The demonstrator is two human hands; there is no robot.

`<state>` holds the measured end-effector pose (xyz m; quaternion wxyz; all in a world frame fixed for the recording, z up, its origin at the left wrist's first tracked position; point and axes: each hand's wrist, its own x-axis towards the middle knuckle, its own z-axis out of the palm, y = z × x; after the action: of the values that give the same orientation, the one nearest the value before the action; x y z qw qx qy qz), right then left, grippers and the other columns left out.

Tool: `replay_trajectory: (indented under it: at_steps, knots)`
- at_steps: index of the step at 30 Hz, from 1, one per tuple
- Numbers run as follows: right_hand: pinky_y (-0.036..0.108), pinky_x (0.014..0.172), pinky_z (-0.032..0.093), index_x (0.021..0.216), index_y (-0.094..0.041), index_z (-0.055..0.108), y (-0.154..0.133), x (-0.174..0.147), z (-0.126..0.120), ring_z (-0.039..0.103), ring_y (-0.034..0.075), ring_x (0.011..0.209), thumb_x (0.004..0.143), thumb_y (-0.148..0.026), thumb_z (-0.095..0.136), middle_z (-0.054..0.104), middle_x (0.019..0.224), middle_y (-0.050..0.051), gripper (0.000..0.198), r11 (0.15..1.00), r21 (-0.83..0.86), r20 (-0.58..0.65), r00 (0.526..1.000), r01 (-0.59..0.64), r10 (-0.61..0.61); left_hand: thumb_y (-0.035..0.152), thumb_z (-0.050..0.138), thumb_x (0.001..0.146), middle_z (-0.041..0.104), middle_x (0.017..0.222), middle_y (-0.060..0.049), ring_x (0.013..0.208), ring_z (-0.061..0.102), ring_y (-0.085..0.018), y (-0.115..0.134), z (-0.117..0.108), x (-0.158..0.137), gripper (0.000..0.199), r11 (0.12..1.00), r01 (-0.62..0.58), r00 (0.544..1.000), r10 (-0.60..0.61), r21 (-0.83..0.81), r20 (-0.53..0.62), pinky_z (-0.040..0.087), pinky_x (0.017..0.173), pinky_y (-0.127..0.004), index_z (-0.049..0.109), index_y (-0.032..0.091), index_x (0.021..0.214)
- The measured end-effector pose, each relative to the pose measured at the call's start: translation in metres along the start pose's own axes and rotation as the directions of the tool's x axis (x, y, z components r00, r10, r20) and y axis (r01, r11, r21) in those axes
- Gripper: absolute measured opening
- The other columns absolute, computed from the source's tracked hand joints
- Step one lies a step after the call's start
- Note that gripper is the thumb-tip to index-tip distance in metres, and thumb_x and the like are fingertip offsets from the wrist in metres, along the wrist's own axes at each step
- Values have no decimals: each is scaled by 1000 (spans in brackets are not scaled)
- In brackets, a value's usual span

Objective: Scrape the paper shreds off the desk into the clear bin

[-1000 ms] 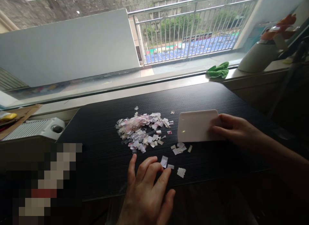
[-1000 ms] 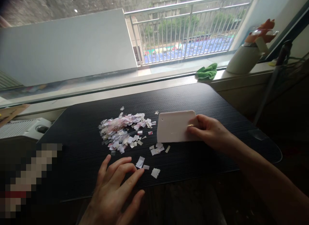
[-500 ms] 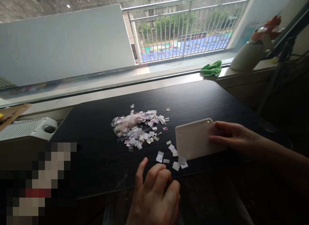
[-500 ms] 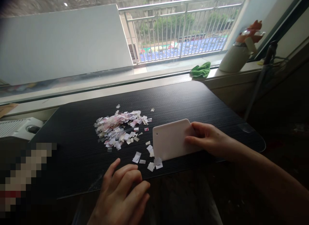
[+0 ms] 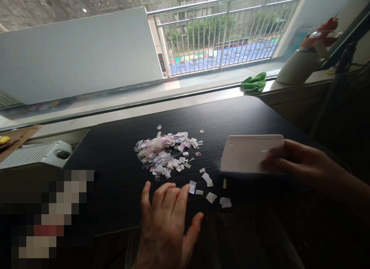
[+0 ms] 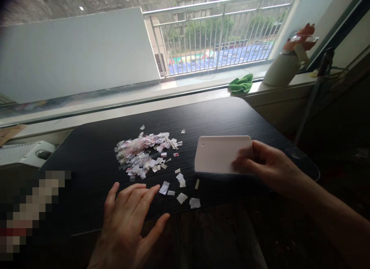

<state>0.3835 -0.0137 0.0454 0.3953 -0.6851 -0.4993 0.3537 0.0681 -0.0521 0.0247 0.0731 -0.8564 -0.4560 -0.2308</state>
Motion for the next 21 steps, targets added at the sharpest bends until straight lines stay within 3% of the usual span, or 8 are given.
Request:
replay_trajectory:
  at_steps: [4, 8, 21]
  knots:
    - [25, 65, 55, 76, -24, 64, 10, 3, 1, 67, 19, 74, 58, -54, 78, 72, 77, 1, 38, 993, 106, 122, 991, -58, 45, 34, 57, 87, 66, 94, -5, 100, 57, -24, -1, 1, -3, 31, 1000, 20, 998, -21, 22, 61, 22, 111, -55, 62, 17, 113]
    - [26, 64, 54, 78, -23, 66, 5, -6, 5, 66, 20, 75, 62, -53, 76, 71, 77, 1, 35, 993, 97, 184, 982, -71, 53, 35, 55, 89, 66, 93, -5, 102, 57, -24, 14, 8, 0, 27, 995, 79, 997, -78, -65, 23, 20, 112, -55, 65, 17, 107]
    - [26, 67, 52, 78, -22, 64, -4, -24, 10, 65, 21, 76, 65, -48, 75, 69, 76, 1, 31, 979, 141, 213, 971, -144, 112, 27, 50, 91, 65, 86, -2, 98, 56, -18, 32, 21, 17, 25, 990, -100, 994, 96, -95, -41, 10, 118, -49, 66, 14, 106]
